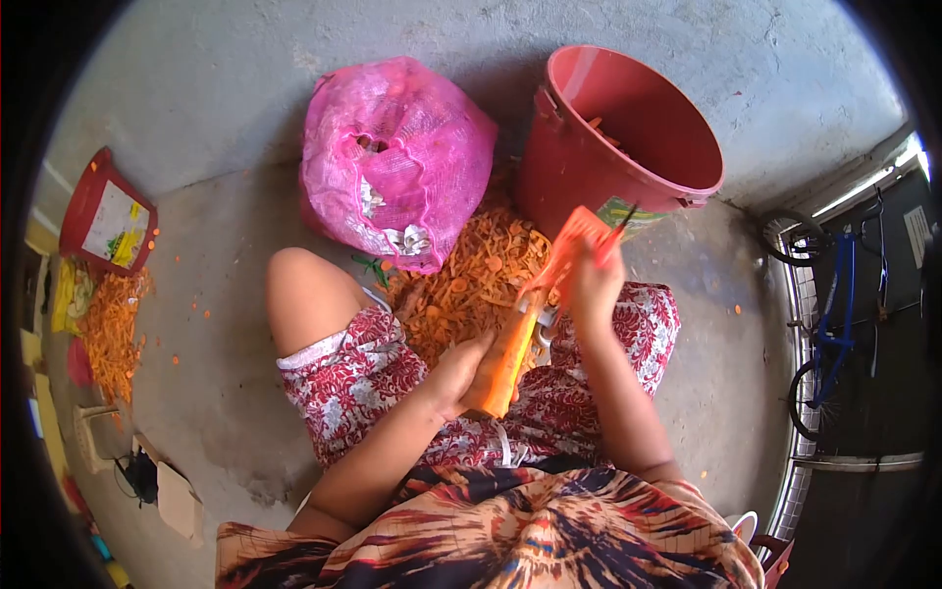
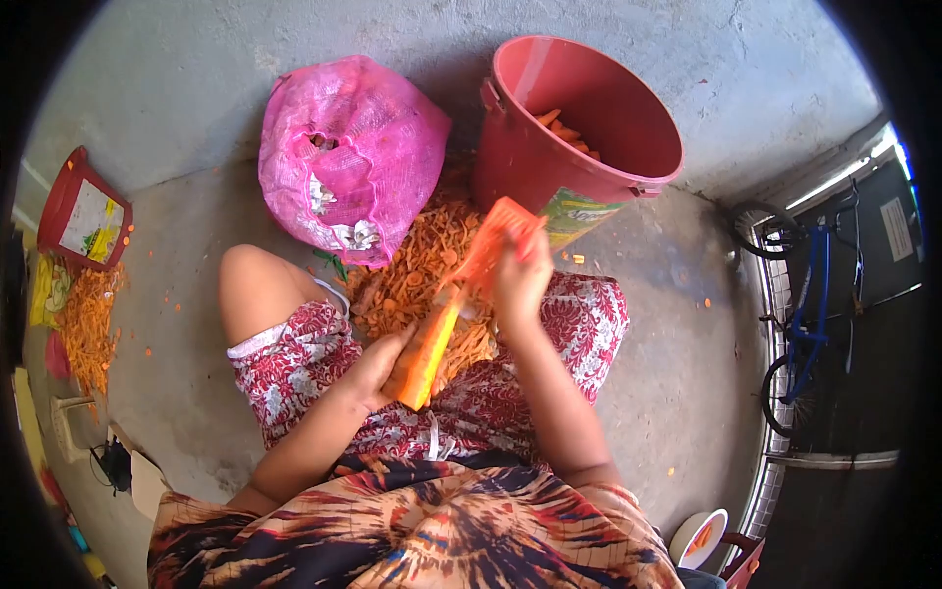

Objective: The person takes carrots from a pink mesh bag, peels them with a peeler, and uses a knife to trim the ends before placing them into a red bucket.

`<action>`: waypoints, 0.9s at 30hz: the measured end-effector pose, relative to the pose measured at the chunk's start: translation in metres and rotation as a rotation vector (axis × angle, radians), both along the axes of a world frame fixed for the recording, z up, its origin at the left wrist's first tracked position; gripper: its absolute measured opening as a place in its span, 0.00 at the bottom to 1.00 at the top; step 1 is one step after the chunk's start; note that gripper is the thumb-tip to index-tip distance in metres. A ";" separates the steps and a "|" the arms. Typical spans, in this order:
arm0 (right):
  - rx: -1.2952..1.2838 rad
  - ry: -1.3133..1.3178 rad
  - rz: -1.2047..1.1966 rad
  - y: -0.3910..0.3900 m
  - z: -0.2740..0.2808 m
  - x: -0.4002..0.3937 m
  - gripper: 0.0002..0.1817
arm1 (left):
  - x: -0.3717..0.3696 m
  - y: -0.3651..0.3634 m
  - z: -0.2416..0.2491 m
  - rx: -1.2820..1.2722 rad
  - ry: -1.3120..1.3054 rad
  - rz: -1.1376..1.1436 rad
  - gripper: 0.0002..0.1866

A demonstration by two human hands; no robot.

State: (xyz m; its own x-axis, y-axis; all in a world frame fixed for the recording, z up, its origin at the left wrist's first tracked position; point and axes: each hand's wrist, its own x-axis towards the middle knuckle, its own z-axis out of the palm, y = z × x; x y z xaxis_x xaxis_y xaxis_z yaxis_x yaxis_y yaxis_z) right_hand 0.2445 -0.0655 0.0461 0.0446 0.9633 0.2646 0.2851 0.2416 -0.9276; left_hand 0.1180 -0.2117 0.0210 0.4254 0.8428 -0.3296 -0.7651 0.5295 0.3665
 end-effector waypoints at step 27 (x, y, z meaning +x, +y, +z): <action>0.012 0.050 0.229 -0.047 -0.003 -0.017 0.03 | -0.007 0.014 -0.004 0.186 0.054 0.135 0.20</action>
